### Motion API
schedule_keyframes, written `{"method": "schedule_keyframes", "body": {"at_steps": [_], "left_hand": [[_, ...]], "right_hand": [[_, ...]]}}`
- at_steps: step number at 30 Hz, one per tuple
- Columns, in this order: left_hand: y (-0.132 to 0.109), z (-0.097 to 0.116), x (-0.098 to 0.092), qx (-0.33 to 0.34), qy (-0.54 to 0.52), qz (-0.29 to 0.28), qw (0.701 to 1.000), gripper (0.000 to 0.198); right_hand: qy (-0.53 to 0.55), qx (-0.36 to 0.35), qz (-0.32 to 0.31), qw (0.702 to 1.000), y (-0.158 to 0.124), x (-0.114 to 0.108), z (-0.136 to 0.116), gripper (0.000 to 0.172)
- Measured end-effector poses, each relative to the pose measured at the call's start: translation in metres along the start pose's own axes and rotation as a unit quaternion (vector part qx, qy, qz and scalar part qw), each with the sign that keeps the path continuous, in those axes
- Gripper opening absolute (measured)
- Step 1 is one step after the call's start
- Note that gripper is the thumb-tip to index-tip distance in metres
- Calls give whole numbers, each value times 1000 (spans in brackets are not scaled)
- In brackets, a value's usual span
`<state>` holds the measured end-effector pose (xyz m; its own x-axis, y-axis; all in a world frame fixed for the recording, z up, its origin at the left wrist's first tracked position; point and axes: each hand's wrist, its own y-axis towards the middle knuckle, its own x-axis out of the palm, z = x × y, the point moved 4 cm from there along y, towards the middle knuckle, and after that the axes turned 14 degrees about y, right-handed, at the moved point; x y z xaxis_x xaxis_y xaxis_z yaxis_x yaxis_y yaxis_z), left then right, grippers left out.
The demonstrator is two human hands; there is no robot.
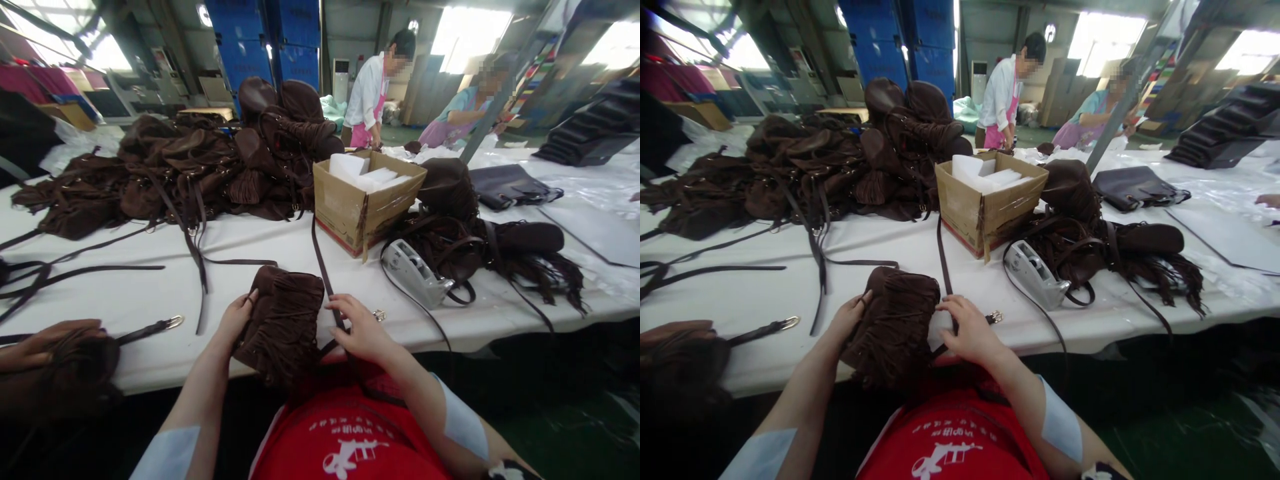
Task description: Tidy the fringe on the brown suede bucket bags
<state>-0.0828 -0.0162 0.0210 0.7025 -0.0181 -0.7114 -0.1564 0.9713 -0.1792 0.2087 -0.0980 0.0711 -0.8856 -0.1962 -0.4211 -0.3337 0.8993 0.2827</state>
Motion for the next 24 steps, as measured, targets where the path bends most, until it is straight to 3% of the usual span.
{"method": "schedule_keyframes", "body": {"at_steps": [2,4,7,9,13,14,18,21,24], "left_hand": [[1,4,-4,18,67,5,998,51],[0,11,-13,40,138,41,989,50],[-5,27,-24,128,207,123,962,61],[-9,37,-21,184,223,137,947,63],[-9,34,4,176,242,84,950,54],[-8,31,12,163,263,63,949,48],[-4,19,32,117,358,36,926,33],[2,17,34,120,373,54,919,32],[10,15,33,127,364,51,921,31]], "right_hand": [[11,1,-8,1000,10,17,6,62],[25,2,-19,1000,18,38,9,66],[28,7,-27,999,29,64,10,48],[20,10,-43,999,34,76,9,34],[53,3,-146,988,34,90,4,10],[73,6,-188,979,31,92,3,13],[130,40,-291,947,9,87,-3,27],[155,65,-288,943,-5,66,-8,24],[198,104,-247,943,-18,32,-11,23]]}}
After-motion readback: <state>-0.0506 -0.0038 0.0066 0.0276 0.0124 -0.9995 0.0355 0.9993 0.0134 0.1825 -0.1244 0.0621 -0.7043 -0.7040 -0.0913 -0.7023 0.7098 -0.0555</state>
